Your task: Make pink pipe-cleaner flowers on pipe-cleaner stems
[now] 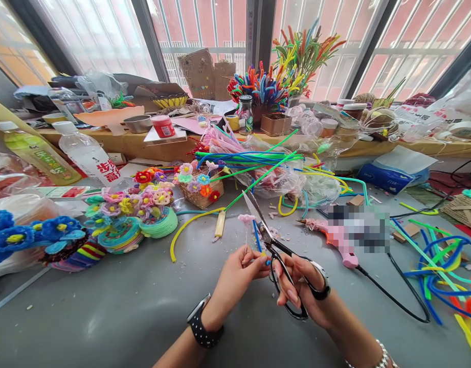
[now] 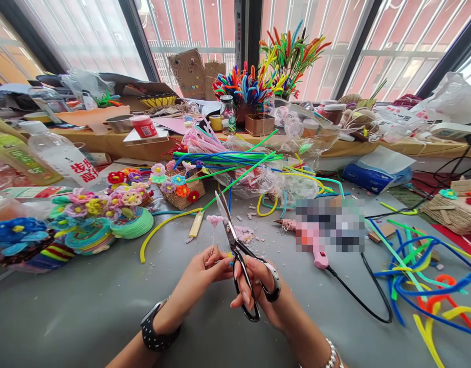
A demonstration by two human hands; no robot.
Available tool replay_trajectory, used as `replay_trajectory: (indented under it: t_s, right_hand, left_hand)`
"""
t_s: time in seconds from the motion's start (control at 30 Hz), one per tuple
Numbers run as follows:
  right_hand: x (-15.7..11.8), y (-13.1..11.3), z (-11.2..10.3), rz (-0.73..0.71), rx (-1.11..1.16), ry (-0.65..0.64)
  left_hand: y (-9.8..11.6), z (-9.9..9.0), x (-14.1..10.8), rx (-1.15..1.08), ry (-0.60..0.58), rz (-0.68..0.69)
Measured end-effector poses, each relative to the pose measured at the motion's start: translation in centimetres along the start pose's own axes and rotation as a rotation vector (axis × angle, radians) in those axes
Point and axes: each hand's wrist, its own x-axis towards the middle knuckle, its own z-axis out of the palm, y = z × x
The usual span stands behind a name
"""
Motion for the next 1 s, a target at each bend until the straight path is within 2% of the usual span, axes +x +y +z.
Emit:
replay_trajectory:
  t_s: [0.13,0.23,0.5,0.6,0.7,0.8,0.87,1.0]
  right_hand:
    - [-0.1,-0.2,-0.1,-0.012,-0.005,0.022]
    - [-0.2,-0.7,-0.1,-0.020,-0.012,0.052]
    - [-0.1,-1.9,-0.5,-0.051,-0.256,0.228]
    - [-0.2,-2.4,-0.6,0.008,-0.479,0.236]
    - [-0.4,-2.5,-0.6,0.084,-0.772,0.151]
    - [-0.5,-2.1,-0.5,0.042,-1.100,0.043]
    - [-0.6,-1.5,-0.3,-0.003,-1.310,-0.012]
    - [-0.4,-0.1,0.8,0.006,-1.627,-0.040]
  left_hand:
    - [0.4,-0.4,0.0,-0.012,-0.002,-0.014]
    - [0.8,-1.8,-0.7,0.029,0.029,-0.036]
    - [3.4,-8.3,-2.5,0.256,0.349,0.107]
    - [4.3,-10.6,-2.4,0.407,0.464,0.204]
    - [4.7,-12.1,-2.1,0.725,0.619,0.258]
    - [4.7,-12.6,-1.8,1.038,0.800,0.302]
    - [4.6,-12.6,-1.6,1.141,0.852,0.321]
    - [4.8,-12.4,-1.5,1.177,0.860,0.373]
